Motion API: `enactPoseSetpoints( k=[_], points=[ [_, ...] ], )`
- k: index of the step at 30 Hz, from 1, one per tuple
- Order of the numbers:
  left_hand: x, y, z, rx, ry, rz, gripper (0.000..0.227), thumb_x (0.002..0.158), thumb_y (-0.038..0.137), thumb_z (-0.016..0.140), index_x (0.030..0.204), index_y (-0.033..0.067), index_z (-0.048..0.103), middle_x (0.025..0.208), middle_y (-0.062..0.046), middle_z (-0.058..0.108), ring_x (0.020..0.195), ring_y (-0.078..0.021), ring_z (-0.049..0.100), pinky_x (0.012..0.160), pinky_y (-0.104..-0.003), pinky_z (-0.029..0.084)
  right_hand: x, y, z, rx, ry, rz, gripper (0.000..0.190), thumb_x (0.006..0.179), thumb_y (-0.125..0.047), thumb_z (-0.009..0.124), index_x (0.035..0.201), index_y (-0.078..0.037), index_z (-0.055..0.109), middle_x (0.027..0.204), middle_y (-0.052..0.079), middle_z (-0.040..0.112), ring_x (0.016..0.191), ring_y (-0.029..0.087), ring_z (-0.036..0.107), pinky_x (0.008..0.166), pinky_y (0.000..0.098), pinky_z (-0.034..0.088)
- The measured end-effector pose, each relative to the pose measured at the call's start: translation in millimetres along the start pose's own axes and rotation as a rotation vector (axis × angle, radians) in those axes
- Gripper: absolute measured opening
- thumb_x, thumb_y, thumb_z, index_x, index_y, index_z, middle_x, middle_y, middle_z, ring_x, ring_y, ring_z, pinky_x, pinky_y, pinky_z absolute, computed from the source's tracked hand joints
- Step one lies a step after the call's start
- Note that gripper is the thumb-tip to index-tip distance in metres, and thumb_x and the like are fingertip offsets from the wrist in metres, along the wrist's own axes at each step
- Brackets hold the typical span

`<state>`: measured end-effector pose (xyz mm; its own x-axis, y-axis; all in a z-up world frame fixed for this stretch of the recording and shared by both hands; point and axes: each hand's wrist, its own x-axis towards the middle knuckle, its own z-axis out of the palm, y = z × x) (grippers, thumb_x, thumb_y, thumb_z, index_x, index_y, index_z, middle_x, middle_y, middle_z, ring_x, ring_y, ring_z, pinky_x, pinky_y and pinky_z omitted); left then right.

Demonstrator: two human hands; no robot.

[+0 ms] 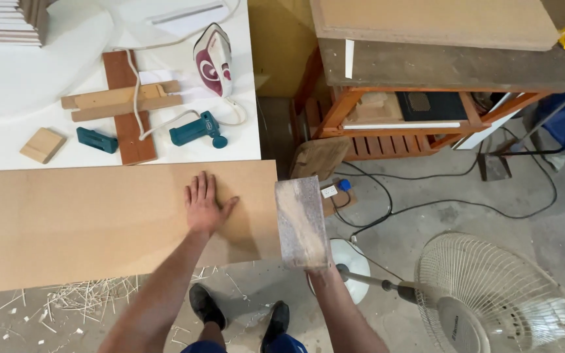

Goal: The person irons a white plastic strip on a workbench, then uses a hand plane on a small wooden block. They place a large brown board on the table and use a hand plane and a sanding block to smooth its edge. The person wears black shoes throughout.

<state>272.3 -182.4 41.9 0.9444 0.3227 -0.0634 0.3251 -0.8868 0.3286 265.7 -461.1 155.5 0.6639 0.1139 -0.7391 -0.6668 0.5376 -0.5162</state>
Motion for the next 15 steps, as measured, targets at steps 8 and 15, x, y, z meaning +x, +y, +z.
enactPoseSetpoints(
  k=[8,15],
  points=[
    [-2.9,1.4,-3.4,0.099,0.002,0.008,0.109,0.081,0.086,0.049,0.163,0.0168,0.028,0.172,-0.01,0.02,0.16,-0.0311,0.012,0.131,-0.052,0.003,6.6,-17.5,5.2,0.068,-0.072,0.073,0.046,0.077,-0.039,0.072,0.107,-0.004,0.073,0.096,0.016,0.072,0.082,0.031,0.069,0.075,0.0419,0.056],
    [-6.5,2.9,3.6,0.072,0.172,0.082,0.106,0.079,0.09,0.047,0.159,0.0197,0.042,0.168,-0.015,0.031,0.158,-0.0352,0.02,0.128,-0.057,0.01,46.4,2.7,-57.8,-0.676,-0.021,-0.515,0.026,0.095,-0.02,0.058,0.108,-0.002,0.072,0.053,0.011,0.058,0.062,0.019,0.053,0.061,0.0294,0.039]
  ],
)
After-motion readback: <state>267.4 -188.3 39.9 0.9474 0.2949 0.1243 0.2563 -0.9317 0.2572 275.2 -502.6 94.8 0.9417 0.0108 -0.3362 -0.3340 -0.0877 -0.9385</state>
